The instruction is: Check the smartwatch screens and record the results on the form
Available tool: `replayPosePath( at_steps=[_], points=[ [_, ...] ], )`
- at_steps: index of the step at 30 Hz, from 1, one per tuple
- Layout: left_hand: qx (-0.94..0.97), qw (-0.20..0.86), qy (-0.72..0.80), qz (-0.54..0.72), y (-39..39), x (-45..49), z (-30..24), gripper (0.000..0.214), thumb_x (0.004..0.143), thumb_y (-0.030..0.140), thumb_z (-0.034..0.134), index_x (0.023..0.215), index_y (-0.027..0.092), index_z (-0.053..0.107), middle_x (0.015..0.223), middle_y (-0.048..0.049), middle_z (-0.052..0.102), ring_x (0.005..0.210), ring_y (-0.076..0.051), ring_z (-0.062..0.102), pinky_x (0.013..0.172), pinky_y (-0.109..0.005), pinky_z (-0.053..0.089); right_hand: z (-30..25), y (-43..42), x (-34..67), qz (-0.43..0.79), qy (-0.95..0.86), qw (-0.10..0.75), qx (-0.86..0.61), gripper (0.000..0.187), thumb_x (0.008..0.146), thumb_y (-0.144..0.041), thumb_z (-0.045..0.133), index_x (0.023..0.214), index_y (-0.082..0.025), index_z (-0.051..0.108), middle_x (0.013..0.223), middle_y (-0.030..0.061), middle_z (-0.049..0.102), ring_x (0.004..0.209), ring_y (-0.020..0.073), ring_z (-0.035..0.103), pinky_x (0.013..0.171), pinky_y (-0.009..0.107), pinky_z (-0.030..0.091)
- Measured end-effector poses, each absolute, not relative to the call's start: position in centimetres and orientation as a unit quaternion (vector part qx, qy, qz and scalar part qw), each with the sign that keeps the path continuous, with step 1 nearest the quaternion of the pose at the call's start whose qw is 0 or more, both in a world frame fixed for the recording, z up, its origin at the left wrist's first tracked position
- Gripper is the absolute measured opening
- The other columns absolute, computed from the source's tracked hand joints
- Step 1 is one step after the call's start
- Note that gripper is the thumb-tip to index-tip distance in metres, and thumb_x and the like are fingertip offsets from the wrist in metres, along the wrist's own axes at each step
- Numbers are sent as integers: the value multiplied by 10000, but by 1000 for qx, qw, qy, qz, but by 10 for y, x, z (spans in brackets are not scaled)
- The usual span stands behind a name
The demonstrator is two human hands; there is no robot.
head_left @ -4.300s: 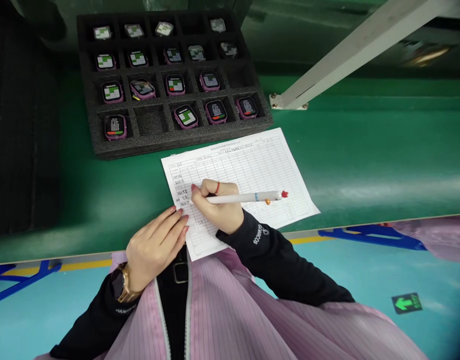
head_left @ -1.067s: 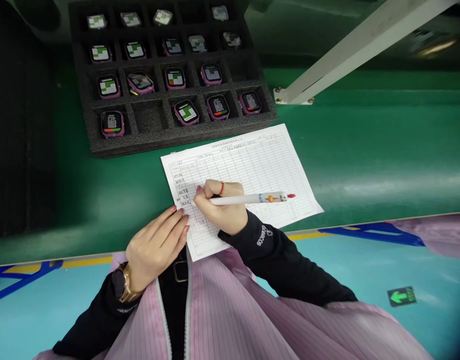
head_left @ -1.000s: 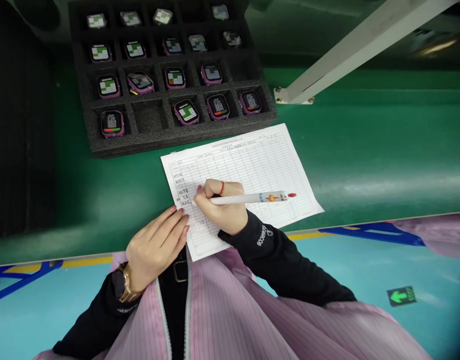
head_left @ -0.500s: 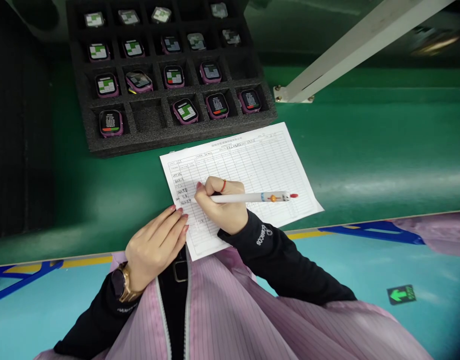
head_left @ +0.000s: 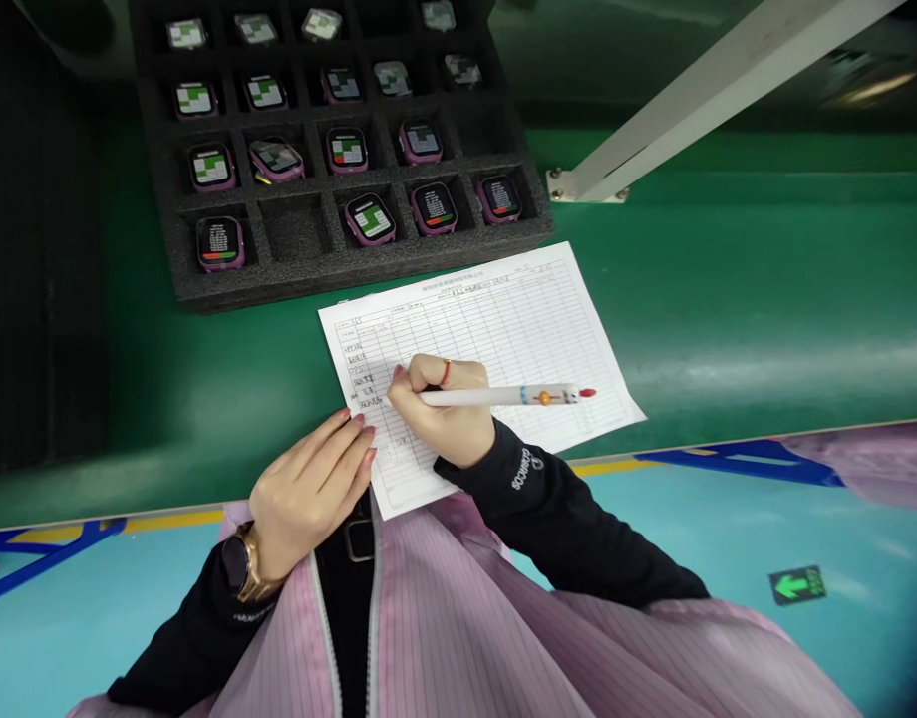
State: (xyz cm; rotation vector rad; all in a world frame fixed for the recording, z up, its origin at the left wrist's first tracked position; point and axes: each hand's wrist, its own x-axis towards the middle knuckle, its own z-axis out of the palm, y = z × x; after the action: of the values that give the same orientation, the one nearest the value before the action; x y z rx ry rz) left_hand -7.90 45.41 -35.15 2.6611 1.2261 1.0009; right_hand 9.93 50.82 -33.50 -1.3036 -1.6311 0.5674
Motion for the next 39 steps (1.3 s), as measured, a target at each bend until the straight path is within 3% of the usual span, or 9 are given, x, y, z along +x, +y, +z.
replayPosePath(
  at_steps=[18,22,30,35,39],
  points=[
    [860,23,396,321,453,-81,-353,308,864,118,754,1166,97,703,1158,-68,768,1127,-217,715,933,-301,600,-334,509,100,264,-653,487,-517,395,800,-75,527,584,-215,227,497,-85,240,436,61,220,408,202,221],
    [859,25,398,322,453,-80,-353,303,865,112,749,1165,105,705,1152,-62,770,1117,-214,720,921,-299,603,-334,508,103,314,-608,490,-540,407,871,-179,568,569,-214,297,482,-79,285,425,65,270,408,206,241],
    [859,19,398,323,453,-79,-351,280,869,102,737,1147,100,708,1142,-68,772,1106,-218,724,912,-301,599,-329,507,109,447,-556,448,-539,375,960,-463,637,708,-192,577,538,-16,570,457,108,484,452,238,384],
    [857,16,402,323,452,-79,-351,267,866,106,739,1131,103,712,1128,-61,776,1092,-215,728,892,-300,598,-333,507,115,493,-522,431,-546,423,833,-523,800,688,-198,571,539,-7,616,426,115,504,429,244,390],
    [856,11,402,323,453,-77,-351,252,870,105,731,1122,106,713,1126,-64,776,1082,-221,732,871,-303,603,-335,507,117,454,-542,428,-563,471,861,-546,747,628,-210,512,513,-11,571,432,110,473,437,248,367]
  ],
)
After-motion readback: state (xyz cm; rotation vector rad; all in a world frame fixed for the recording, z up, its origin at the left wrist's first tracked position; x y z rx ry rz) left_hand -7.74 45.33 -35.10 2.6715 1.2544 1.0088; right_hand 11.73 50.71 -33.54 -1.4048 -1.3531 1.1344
